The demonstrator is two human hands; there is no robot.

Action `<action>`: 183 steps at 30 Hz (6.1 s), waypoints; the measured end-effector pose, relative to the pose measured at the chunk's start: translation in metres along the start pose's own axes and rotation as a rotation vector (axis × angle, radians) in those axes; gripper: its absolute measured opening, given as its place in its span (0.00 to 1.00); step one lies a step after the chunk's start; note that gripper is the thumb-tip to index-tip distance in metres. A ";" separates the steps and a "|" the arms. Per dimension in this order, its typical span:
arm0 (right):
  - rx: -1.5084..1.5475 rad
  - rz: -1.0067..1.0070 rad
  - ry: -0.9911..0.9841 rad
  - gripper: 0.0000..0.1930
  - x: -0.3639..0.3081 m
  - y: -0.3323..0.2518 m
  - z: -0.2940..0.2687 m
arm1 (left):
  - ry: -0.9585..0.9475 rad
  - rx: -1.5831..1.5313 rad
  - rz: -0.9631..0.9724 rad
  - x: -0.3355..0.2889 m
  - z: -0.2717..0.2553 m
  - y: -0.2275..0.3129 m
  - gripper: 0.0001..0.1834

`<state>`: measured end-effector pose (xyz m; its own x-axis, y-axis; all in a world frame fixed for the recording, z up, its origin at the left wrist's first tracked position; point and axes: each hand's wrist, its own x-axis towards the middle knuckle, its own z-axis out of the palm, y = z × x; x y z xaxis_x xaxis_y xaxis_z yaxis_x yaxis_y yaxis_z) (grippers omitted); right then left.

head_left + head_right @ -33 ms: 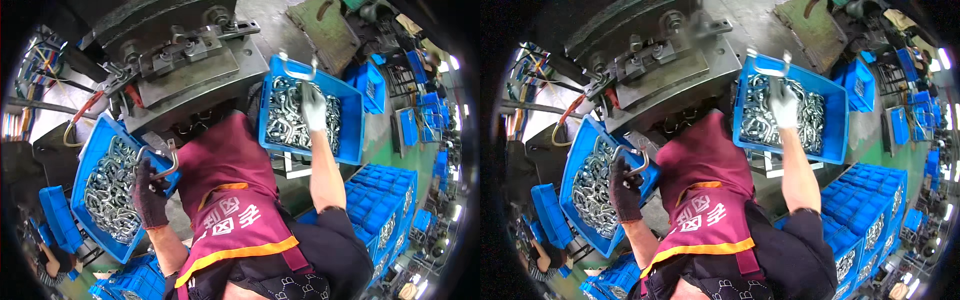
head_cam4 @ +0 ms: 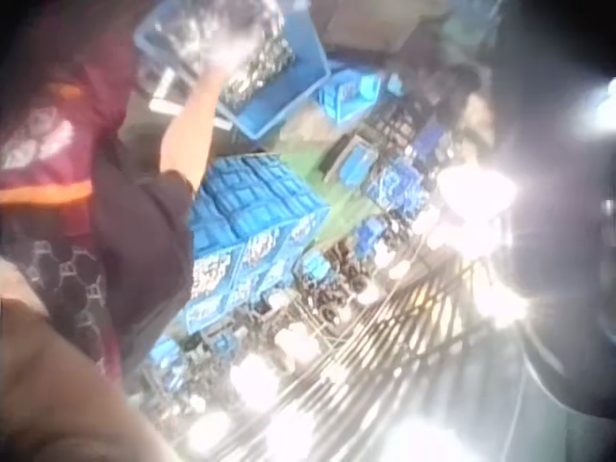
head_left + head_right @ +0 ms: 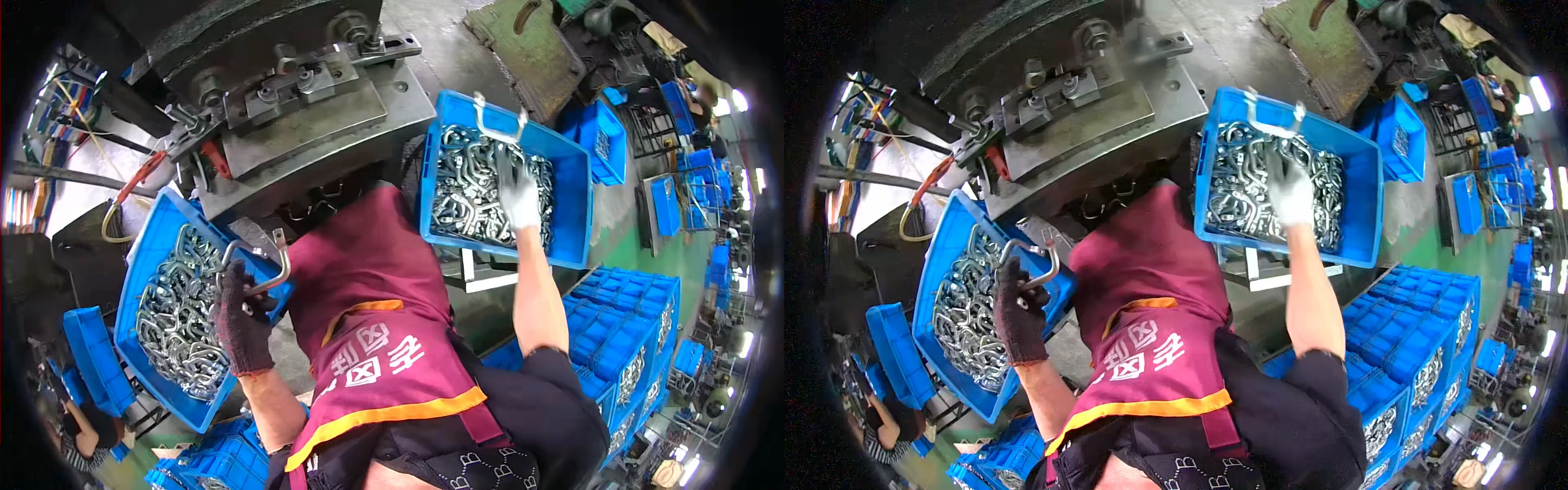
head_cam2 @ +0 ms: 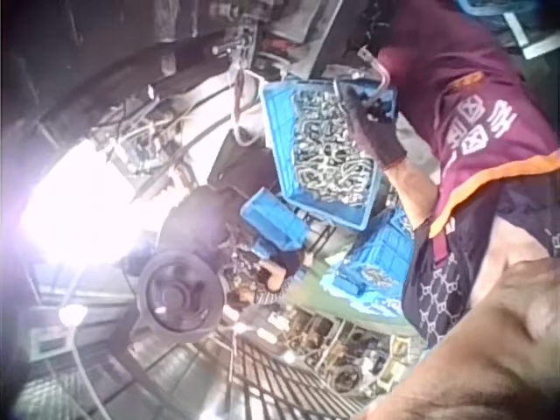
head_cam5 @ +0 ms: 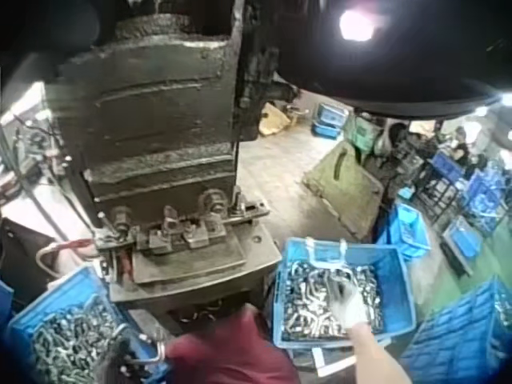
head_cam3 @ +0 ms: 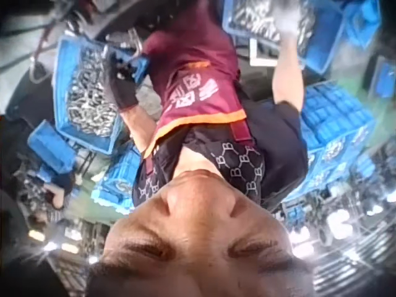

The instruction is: The person places metal hooks into an industrial press machine for processing, then removes them into a blue plastic bin.

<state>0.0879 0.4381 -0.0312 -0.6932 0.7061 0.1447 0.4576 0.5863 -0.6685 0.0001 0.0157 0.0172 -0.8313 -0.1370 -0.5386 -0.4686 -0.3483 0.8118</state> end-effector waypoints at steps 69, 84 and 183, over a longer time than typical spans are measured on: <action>1.175 0.379 -0.331 0.13 0.021 -0.247 0.175 | -0.119 0.270 0.087 -0.025 0.005 -0.010 0.15; 0.705 -0.393 -0.010 0.10 -0.031 -0.173 0.102 | -0.185 1.249 1.173 -0.009 -0.009 -0.013 0.17; 0.921 0.287 -0.303 0.23 0.025 -0.234 0.176 | 0.001 0.029 0.398 0.006 -0.042 0.032 0.26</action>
<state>-0.1343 0.2490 0.0007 -0.7955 0.5663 -0.2157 0.1101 -0.2149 -0.9704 -0.0072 -0.0351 0.0305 -0.9494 -0.2569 -0.1806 -0.1179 -0.2413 0.9633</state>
